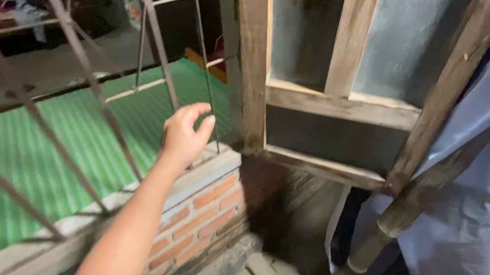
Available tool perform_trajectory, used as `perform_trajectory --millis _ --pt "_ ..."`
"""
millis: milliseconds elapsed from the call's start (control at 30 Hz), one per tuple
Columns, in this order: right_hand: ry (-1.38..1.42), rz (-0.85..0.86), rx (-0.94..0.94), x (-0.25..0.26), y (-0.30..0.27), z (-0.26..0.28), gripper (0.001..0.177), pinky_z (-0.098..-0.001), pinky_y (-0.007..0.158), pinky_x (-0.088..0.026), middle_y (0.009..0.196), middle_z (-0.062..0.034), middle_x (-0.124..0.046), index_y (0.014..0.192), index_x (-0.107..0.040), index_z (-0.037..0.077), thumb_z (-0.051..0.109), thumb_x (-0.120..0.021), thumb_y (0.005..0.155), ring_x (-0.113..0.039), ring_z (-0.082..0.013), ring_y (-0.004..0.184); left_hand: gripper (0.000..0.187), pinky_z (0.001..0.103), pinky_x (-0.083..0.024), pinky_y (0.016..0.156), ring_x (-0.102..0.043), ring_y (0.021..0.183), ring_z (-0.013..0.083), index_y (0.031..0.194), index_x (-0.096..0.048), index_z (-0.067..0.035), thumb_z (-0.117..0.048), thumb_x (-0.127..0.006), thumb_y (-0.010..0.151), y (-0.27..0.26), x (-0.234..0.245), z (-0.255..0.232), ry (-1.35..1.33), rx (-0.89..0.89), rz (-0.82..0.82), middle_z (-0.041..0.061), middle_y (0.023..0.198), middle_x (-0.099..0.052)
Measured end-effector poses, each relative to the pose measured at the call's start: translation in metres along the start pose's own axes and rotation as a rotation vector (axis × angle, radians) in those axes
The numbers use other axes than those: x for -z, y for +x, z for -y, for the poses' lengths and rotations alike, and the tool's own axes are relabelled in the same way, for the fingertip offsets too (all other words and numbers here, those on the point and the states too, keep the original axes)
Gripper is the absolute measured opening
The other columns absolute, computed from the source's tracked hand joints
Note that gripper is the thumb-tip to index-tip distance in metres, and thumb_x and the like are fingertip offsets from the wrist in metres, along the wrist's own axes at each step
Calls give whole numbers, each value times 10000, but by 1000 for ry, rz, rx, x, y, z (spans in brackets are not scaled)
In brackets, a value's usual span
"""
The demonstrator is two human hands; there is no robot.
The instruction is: Cleaning a wooden frame or cabinet structure using a brown cloth.
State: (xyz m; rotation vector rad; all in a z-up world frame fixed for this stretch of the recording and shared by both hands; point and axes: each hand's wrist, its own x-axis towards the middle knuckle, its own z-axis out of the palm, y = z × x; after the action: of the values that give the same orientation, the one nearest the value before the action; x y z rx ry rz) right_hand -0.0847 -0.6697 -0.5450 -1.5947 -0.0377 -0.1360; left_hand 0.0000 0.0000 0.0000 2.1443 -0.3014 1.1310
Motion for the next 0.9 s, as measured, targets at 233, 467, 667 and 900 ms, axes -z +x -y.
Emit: perform_trajectory --millis 233,467,667,900 --pt "157 -159 310 -220 88 440 637 -391 938 -541 1177 -164 -679 1375 -461 37 38 -730 797 -679 -223 1084 502 517 -379 1127 -468 1328 469 1319 -621 -17 -221 -758 880 160 -25 37 196 -290 -176 300 1405 -539" --pt "-403 -373 1207 -395 243 694 432 -291 979 -488 1196 -75 -530 1179 -560 43 -2 -805 825 -558 -157 1115 662 541 -315 1126 -472 1332 402 1371 -599 23 -277 -798 815 245 -27 43 612 -411 -153 243 1377 -576" --pt "-89 -189 880 -440 312 716 316 -271 954 -524 1126 -34 -654 1195 -584 34 -29 -726 920 -626 -100 1039 530 454 -403 1031 -558 1249 290 1254 -677 -25 -298 -766 808 247 -9 56 632 -415 -44 138 1310 -639" --pt "61 -290 816 -435 339 781 288 -187 759 -484 993 36 -609 1102 -526 65 13 -730 905 -571 -27 884 371 437 -405 1004 -573 1240 283 1122 -741 -151 -305 -734 785 241 -29 72 527 -301 -98 99 1325 -650"
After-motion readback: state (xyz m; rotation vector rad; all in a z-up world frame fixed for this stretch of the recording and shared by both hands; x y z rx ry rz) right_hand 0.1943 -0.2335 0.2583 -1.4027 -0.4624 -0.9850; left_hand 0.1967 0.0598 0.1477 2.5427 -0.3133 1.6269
